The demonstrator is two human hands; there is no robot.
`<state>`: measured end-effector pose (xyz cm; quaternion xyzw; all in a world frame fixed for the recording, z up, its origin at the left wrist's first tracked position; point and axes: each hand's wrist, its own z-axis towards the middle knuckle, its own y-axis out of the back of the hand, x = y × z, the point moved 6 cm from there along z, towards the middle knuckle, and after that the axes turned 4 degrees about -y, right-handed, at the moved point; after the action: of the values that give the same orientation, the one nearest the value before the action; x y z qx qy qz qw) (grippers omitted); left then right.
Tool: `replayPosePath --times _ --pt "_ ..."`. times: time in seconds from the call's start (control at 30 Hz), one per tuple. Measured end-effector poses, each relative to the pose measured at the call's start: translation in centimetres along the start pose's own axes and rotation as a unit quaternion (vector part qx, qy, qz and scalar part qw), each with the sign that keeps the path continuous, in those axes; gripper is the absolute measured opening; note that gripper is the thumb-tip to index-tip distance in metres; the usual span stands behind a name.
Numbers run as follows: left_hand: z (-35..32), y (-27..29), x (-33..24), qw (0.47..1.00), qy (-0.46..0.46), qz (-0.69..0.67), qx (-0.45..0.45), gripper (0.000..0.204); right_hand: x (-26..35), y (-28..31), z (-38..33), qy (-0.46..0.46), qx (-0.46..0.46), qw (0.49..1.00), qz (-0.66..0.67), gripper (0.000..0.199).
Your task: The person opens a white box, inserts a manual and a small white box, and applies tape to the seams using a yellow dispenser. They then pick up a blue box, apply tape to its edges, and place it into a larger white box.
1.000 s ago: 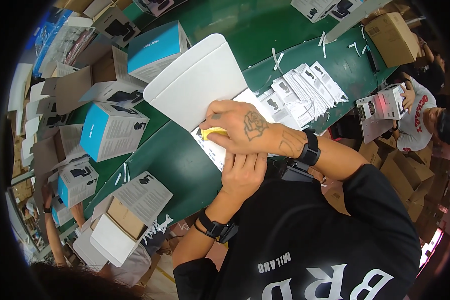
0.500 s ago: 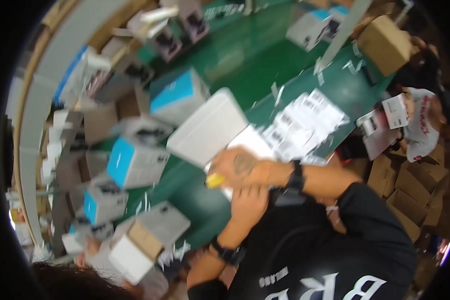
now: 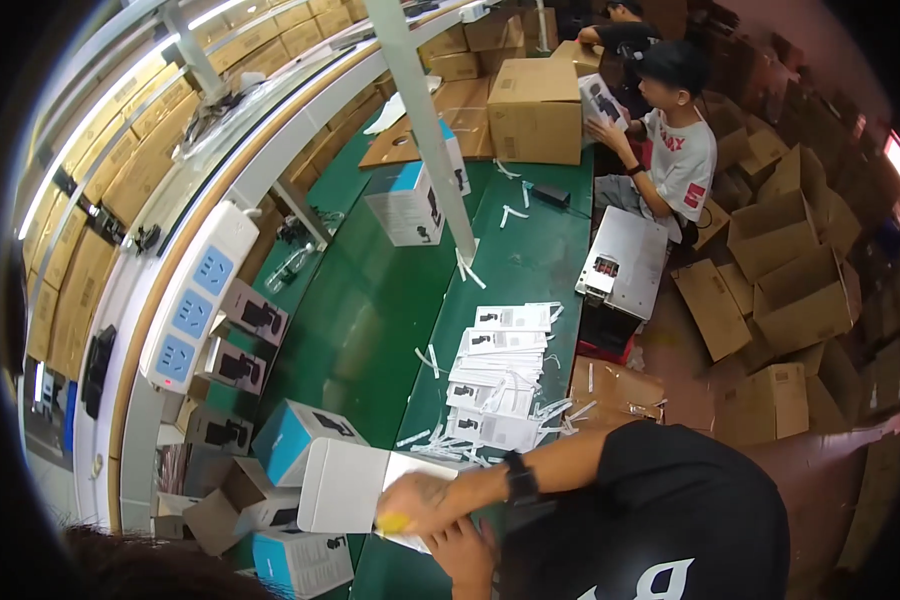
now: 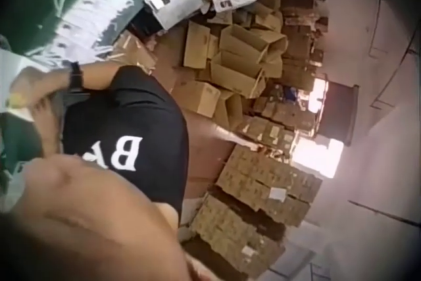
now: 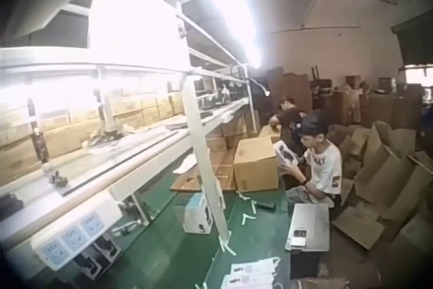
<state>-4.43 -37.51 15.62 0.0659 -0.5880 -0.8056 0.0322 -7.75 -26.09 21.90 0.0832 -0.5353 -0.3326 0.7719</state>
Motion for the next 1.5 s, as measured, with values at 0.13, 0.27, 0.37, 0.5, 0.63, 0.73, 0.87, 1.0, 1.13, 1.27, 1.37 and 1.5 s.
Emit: replayPosePath --times 0.13,0.27,0.37,0.5,0.63,0.73,0.87,1.0,1.13,1.27,1.37,1.5 --pt "2.3 1.8 -0.6 0.998 0.028 0.0 0.061 0.075 -7.2 9.5 -3.8 -0.163 -0.231 0.957 -0.065 0.014" --pt "2.4 1.8 0.0 0.997 0.034 -0.013 0.062 0.076 -9.1 13.4 -4.0 -0.338 -0.191 0.921 0.006 0.048" --pt "3.3 2.1 -0.3 0.997 0.05 -0.042 0.036 0.074 -6.8 10.4 0.2 -0.107 -0.223 0.968 0.042 0.059" --pt "3.3 2.8 0.1 0.995 0.064 -0.074 0.03 0.071 -4.8 8.7 5.2 -0.06 -0.22 0.968 0.108 0.059" --pt "3.2 3.3 0.8 0.989 0.073 -0.133 0.001 0.063 -5.2 8.7 5.8 -0.192 -0.059 0.927 0.316 0.05" --pt "2.1 4.3 2.3 0.927 0.18 -0.329 -0.016 0.056 -3.3 9.4 1.8 -0.224 0.057 0.92 0.317 0.045" --pt "1.1 2.8 2.5 0.732 0.344 -0.57 -0.144 0.046 -0.5 8.7 -3.2 -0.12 0.042 0.988 0.084 0.038" --pt "1.4 1.4 2.1 0.544 0.379 -0.73 -0.162 0.044 0.1 9.3 -6.5 -0.058 -0.037 0.988 0.141 0.032" --pt "1.9 -0.6 1.1 0.51 0.354 -0.768 -0.161 0.047 0.4 11.0 -8.6 -0.176 -0.004 0.97 0.168 0.023" --pt "1.5 -1.8 0.7 0.525 0.344 -0.755 -0.192 0.051 0.1 11.3 -9.9 -0.327 0.081 0.932 0.134 0.026" --pt "1.2 -1.8 0.4 0.524 0.344 -0.754 -0.195 0.052 0.3 10.3 -9.5 -0.307 0.119 0.939 0.098 0.029" --pt "1.1 -1.4 0.4 0.519 0.349 -0.758 -0.188 0.052 -0.6 9.7 -9.4 -0.33 0.091 0.936 0.08 0.031"
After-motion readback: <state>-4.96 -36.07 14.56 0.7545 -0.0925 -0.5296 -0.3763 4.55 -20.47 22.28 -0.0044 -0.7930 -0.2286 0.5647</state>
